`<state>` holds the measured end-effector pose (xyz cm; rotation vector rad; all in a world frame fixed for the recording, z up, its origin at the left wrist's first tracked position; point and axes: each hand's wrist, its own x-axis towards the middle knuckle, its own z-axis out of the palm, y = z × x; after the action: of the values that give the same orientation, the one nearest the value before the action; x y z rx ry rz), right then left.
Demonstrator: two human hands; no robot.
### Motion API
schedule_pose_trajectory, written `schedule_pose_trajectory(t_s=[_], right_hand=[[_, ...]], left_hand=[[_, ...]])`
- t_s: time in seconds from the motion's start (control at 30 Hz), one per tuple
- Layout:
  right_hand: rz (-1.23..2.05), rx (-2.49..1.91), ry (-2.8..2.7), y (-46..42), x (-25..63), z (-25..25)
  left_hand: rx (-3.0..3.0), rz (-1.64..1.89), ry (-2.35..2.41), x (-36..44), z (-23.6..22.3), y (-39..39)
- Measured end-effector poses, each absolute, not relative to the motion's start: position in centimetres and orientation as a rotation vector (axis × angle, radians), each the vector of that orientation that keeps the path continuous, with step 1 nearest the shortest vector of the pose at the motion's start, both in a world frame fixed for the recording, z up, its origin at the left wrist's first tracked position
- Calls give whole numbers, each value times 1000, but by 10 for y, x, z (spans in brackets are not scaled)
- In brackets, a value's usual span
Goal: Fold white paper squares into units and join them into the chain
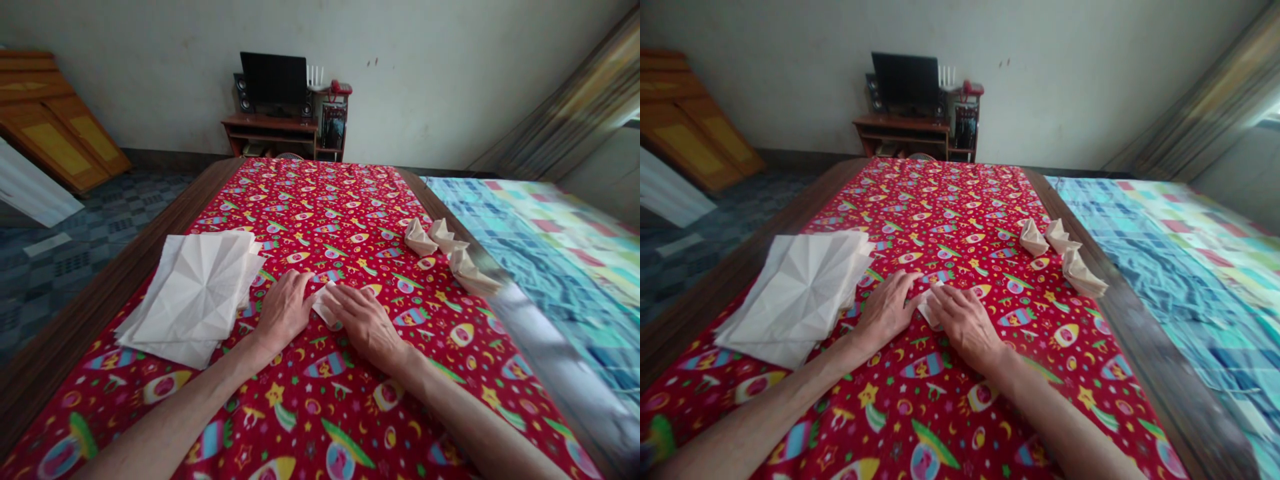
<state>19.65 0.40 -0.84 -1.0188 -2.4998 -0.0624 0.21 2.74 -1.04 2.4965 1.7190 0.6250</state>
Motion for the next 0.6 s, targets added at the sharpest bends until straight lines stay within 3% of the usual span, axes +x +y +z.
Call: schedule_pose_trajectory(t_s=[0.6], right_hand=[[304,-1177,-2263,2,194,-3]], left_hand=[[2418,663,1589,7,-3,22]])
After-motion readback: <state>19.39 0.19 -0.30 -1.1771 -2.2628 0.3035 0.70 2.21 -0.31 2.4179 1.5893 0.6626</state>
